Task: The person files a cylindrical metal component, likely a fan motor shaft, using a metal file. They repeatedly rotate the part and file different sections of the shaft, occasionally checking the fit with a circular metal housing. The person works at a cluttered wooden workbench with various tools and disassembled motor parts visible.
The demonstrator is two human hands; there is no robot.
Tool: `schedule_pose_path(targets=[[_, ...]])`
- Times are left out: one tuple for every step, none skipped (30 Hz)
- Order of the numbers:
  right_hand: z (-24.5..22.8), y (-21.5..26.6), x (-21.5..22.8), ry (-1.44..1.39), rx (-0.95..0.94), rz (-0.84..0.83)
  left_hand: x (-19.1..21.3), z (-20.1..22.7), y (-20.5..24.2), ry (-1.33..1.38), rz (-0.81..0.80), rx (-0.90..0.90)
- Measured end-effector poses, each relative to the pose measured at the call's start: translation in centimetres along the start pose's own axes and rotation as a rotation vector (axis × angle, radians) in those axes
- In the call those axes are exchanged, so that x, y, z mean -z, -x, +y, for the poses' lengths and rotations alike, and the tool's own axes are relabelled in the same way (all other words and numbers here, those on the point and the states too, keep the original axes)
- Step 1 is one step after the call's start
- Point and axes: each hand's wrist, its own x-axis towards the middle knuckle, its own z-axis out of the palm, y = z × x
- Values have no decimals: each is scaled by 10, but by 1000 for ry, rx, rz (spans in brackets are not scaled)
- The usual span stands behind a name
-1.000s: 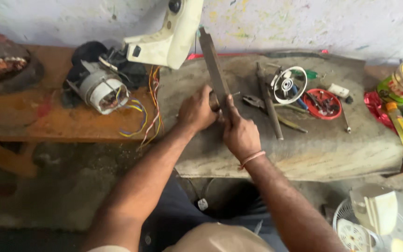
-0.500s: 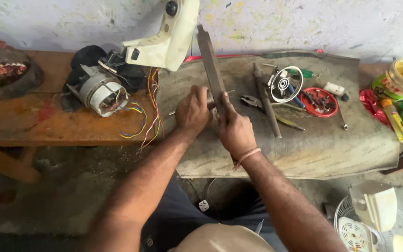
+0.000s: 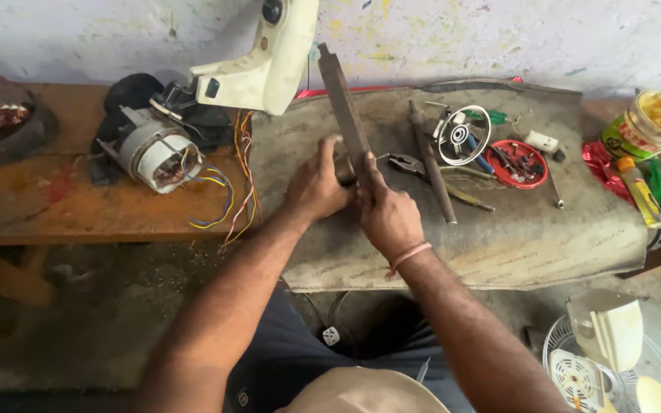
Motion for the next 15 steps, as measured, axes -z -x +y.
schedule_pose_path(targets=[[1, 7, 3, -26, 23, 4, 0, 1, 0, 24, 10, 0], [1, 15, 7, -52, 50, 9, 2, 0, -1, 49, 22, -19], [2, 33, 14, -82, 67, 8, 3, -1, -2, 74, 35, -38], [2, 61, 24, -114, 73, 3, 3, -1, 1, 100, 36, -54], [-1, 86, 34, -105, 14, -21, 2, 0, 3, 57, 24, -96], [-2, 97, 39, -97, -40, -37, 2, 1, 3, 11, 15, -143], [-1, 92, 38, -111, 37, -19, 2, 1, 2, -35, 7, -190], [2, 91, 38, -122, 98, -1, 2, 0, 3, -75, 18, -181], [6, 89, 37, -132, 159, 17, 3, -2, 4, -115, 30, -172], [8, 73, 27, -94, 0, -62, 1, -2, 1, -152, 51, -172], [9, 50, 14, -56, -160, -140, -2, -2, 2, -168, 60, -215], [8, 22, 2, -95, -55, -43, -2, -3, 4, -192, 76, -250], [4, 5, -6, -133, 51, 54, -2, -4, 5, -216, 92, -285], [2, 3, -8, -139, 33, 53, -2, -6, 6, -254, 121, -299], [-2, 2, -9, -146, 15, 52, -1, -7, 6, -293, 150, -313]])
